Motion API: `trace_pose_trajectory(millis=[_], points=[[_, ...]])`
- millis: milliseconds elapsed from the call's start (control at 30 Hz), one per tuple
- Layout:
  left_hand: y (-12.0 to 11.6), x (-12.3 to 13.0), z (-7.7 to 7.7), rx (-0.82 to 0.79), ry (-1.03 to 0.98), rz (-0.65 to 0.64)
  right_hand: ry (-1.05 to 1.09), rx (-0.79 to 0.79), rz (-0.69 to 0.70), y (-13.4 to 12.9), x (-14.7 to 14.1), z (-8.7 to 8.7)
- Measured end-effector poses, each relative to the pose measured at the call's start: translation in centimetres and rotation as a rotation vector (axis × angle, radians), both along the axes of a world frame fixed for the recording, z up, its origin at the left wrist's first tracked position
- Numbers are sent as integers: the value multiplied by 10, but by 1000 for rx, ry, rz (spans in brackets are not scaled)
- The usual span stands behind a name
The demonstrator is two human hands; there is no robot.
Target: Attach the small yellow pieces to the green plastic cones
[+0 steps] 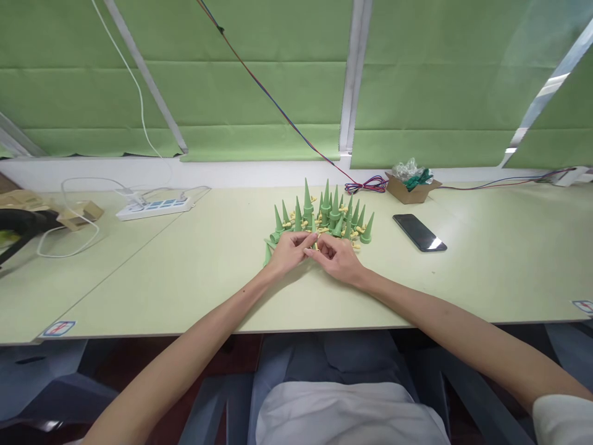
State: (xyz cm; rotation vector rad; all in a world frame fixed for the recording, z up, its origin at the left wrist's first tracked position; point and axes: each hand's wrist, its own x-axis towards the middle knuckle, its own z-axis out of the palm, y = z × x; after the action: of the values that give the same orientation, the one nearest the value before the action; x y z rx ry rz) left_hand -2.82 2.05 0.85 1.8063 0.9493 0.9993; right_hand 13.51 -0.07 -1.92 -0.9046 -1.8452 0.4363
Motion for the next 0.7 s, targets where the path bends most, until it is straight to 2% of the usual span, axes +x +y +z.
trace_pose_trajectory(millis=[167, 300, 500, 700], points=[[1, 0, 4, 24, 13, 8, -7, -19, -41, 3, -1, -1], [1, -2, 8, 121, 53, 82, -21, 8, -51, 3, 1, 3], [3, -4, 3, 251, 172, 138, -54, 34, -190, 8, 9, 9], [4, -6, 1, 321, 292, 153, -170, 36, -197, 12, 14, 9]])
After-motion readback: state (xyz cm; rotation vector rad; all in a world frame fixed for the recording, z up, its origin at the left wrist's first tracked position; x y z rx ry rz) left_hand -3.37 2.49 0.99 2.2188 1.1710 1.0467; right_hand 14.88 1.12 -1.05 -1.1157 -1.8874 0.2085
